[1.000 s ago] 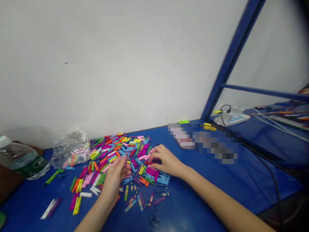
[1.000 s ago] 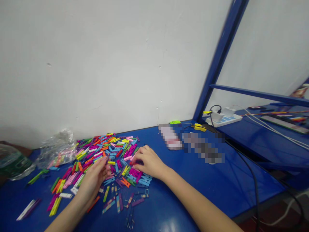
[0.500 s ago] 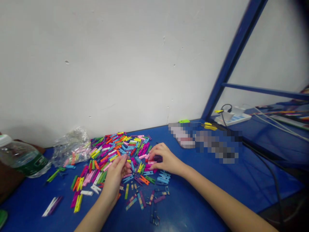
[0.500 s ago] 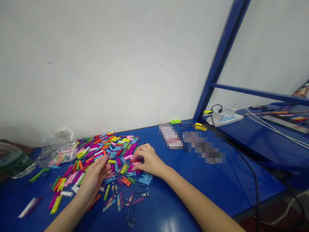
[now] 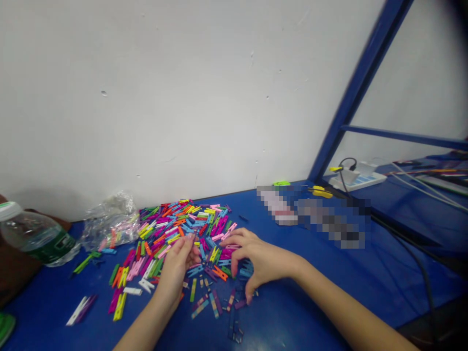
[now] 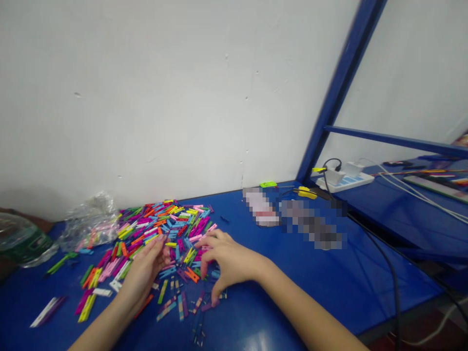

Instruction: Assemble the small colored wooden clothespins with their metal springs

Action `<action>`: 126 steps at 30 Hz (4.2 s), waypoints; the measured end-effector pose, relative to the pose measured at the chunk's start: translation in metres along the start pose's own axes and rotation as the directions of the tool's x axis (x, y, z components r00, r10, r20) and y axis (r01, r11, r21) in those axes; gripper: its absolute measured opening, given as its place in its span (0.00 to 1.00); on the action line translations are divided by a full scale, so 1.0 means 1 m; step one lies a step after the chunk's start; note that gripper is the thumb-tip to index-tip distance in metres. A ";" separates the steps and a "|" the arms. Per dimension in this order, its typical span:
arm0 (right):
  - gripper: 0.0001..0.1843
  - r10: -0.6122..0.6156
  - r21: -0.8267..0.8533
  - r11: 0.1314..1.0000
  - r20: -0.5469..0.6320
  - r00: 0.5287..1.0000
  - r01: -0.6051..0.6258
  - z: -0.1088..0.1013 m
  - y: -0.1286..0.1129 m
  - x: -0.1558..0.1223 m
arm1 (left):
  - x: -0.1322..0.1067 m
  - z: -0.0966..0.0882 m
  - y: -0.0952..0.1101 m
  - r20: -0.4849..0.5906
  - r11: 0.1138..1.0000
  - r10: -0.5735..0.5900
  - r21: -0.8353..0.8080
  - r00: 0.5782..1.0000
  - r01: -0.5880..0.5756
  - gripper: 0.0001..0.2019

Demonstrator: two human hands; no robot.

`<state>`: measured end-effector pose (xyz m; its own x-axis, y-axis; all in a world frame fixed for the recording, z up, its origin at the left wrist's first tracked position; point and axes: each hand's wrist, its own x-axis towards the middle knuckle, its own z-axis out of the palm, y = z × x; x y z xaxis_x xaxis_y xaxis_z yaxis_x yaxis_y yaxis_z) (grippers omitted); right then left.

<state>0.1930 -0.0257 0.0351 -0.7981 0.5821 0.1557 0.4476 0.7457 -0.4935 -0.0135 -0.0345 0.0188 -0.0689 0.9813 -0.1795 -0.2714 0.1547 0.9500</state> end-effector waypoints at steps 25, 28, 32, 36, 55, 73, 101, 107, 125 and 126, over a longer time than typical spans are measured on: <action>0.06 0.021 -0.147 0.989 -0.051 0.998 -0.028 0.009 -0.010 0.005 | -0.001 0.002 0.001 0.015 1.000 -0.010 0.017 1.000 0.010 0.15; 0.06 0.067 -0.130 0.988 -0.098 0.993 -0.079 0.008 -0.008 0.007 | -0.001 0.001 0.001 0.029 0.998 0.003 0.067 1.000 -0.005 0.14; 0.07 0.125 -0.127 0.981 -0.158 0.980 -0.145 0.008 -0.005 0.007 | -0.001 0.003 0.002 0.035 0.980 0.052 0.193 0.998 -0.058 0.13; 0.07 0.180 -0.057 0.980 -0.160 0.971 -0.191 0.008 -0.006 0.007 | -0.005 0.006 0.001 0.241 0.942 0.082 0.299 0.967 -0.154 0.12; 0.06 0.112 -0.018 0.992 -0.259 0.959 -0.121 0.014 -0.009 0.008 | -0.010 0.009 -0.005 0.341 0.922 -0.012 0.366 0.940 -0.121 0.09; 0.17 0.501 0.873 0.482 -0.343 0.795 0.073 0.029 -0.012 0.021 | -0.019 0.012 -0.004 0.409 0.849 0.059 0.459 0.911 -0.261 0.07; 0.16 0.556 0.955 0.295 -0.206 0.805 0.040 0.041 -0.008 0.032 | -0.019 0.008 -0.004 0.455 0.757 0.098 0.543 0.885 -0.363 0.09; 0.15 0.563 0.954 0.297 -0.209 0.799 0.040 0.039 -0.007 0.035 | -0.019 0.009 -0.005 0.481 0.717 0.086 0.578 0.873 -0.389 0.10; 0.15 0.587 0.991 0.046 -0.129 0.800 0.126 0.049 -0.006 0.033 | -0.018 0.006 -0.006 0.461 0.674 0.131 0.608 0.878 -0.420 0.11; 0.16 0.589 0.991 0.023 -0.118 0.799 0.130 0.049 -0.006 0.033 | -0.018 0.006 -0.007 0.456 0.671 0.134 0.611 0.880 -0.419 0.11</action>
<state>0.1440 -0.0264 0.0009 -0.3263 0.9430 -0.0653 -0.4931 -0.2287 -0.8394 -0.0048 -0.0527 0.0172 0.3408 0.9362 0.0857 0.4335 -0.2374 0.8693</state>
